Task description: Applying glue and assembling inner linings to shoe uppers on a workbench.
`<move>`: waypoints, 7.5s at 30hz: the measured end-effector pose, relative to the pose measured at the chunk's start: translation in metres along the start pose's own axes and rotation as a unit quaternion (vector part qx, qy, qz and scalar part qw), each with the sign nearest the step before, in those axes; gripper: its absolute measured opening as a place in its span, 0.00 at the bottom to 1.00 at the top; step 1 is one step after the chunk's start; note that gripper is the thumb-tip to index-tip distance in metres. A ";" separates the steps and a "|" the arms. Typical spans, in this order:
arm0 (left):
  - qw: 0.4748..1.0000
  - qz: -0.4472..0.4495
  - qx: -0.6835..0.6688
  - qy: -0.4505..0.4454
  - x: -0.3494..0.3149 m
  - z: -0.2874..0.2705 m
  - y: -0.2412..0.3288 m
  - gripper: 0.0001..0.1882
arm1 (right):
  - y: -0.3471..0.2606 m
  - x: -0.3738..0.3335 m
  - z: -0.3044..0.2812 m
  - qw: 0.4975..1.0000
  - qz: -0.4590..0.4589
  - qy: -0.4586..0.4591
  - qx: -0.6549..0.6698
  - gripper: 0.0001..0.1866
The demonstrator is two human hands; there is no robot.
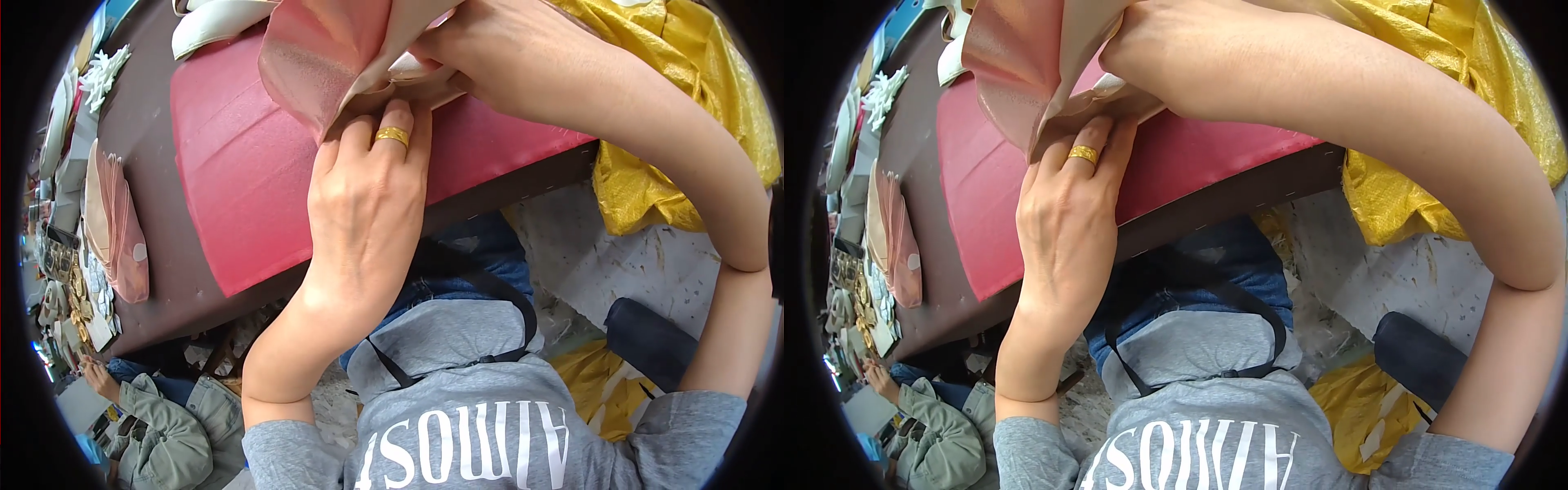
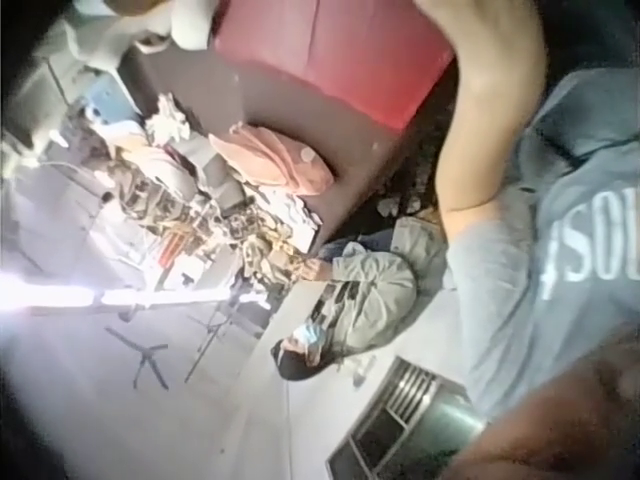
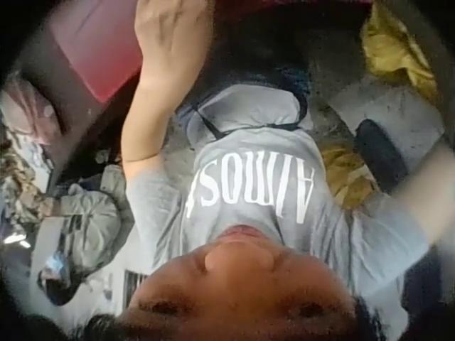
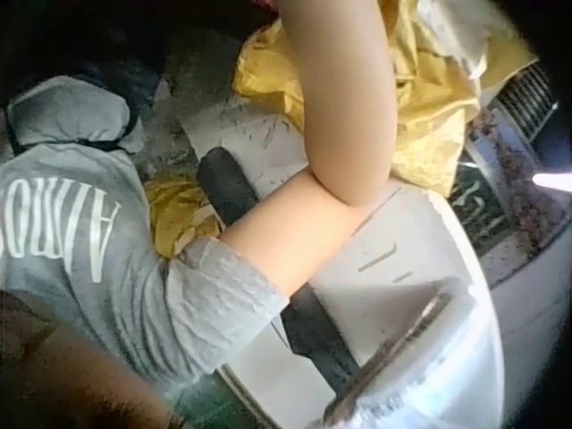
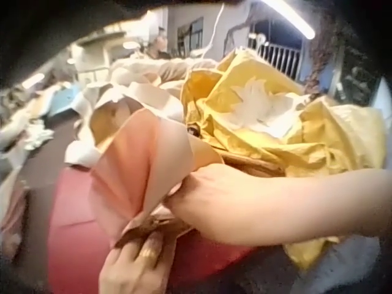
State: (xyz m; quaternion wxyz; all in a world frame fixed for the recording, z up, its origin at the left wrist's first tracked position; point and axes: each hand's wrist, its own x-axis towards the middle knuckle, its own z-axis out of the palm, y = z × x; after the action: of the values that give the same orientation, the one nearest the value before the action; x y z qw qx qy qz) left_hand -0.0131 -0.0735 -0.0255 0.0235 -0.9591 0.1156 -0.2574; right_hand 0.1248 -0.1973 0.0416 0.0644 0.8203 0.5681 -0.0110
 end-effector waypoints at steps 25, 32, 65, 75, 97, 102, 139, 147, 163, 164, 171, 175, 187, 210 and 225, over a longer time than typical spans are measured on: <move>0.996 -0.007 0.050 -0.070 -0.089 -0.046 -0.050 0.18 | -0.049 0.034 0.014 0.952 -0.153 0.262 0.038 0.04; 0.976 -0.139 0.025 -0.167 -0.073 -0.057 -0.031 0.21 | -0.055 0.034 0.015 0.972 -0.126 0.196 0.029 0.04; 0.980 -0.159 -0.072 -0.100 -0.053 -0.029 -0.010 0.23 | -0.047 0.006 0.025 0.957 -0.037 0.283 -0.041 0.08; 0.983 -0.144 -0.103 -0.044 -0.042 -0.012 -0.001 0.20 | -0.042 0.004 0.007 0.974 -0.063 0.215 0.035 0.07; 0.900 0.044 -0.433 -0.037 -0.081 -0.089 -0.038 0.16 | -0.030 0.013 -0.011 0.962 -0.198 0.131 0.137 0.10; 0.982 -0.032 -0.181 0.044 0.003 -0.058 -0.079 0.06 | -0.054 0.018 -0.008 0.954 -0.022 0.097 0.282 0.06; 0.891 -0.184 -0.403 -0.102 -0.038 -0.047 -0.097 0.06 | -0.021 -0.012 0.019 0.858 0.088 0.137 0.486 0.06; 0.852 -0.202 -0.459 -0.149 -0.020 -0.049 -0.098 0.05 | -0.018 0.006 0.009 0.897 0.037 0.022 0.440 0.06; 0.814 -0.346 -0.454 -0.111 -0.036 -0.043 -0.087 0.04 | -0.023 0.007 0.025 0.818 0.081 0.062 0.566 0.04; 0.816 -0.348 -0.447 -0.115 -0.039 -0.040 -0.089 0.05 | -0.026 0.005 0.031 0.814 0.117 0.094 0.562 0.04; 0.745 -0.413 -0.494 -0.173 -0.025 -0.049 -0.092 0.20 | -0.023 0.024 0.025 0.832 0.081 0.122 0.535 0.06; 0.769 -0.357 -0.506 -0.159 -0.022 -0.062 -0.078 0.33 | -0.026 0.049 0.034 0.890 -0.118 0.211 0.387 0.08; 0.810 -0.329 -0.461 -0.151 -0.062 -0.061 -0.068 0.45 | -0.033 0.064 0.018 0.845 0.043 -0.068 0.528 0.13; 0.873 -0.246 -0.396 -0.145 -0.059 -0.061 -0.069 0.39 | -0.038 0.062 0.021 0.829 -0.037 -0.060 0.555 0.11; 0.955 -0.137 -0.219 -0.144 -0.062 -0.081 -0.048 0.22 | -0.048 0.078 0.005 0.931 -0.013 -0.042 0.364 0.09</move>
State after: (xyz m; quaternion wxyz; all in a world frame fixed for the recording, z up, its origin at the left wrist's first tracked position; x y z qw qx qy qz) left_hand -0.0956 -0.0112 0.0200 -0.2059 -0.9742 0.0324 -0.0860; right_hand 0.1075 -0.1089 0.0252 -0.2148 0.7790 0.5326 -0.2518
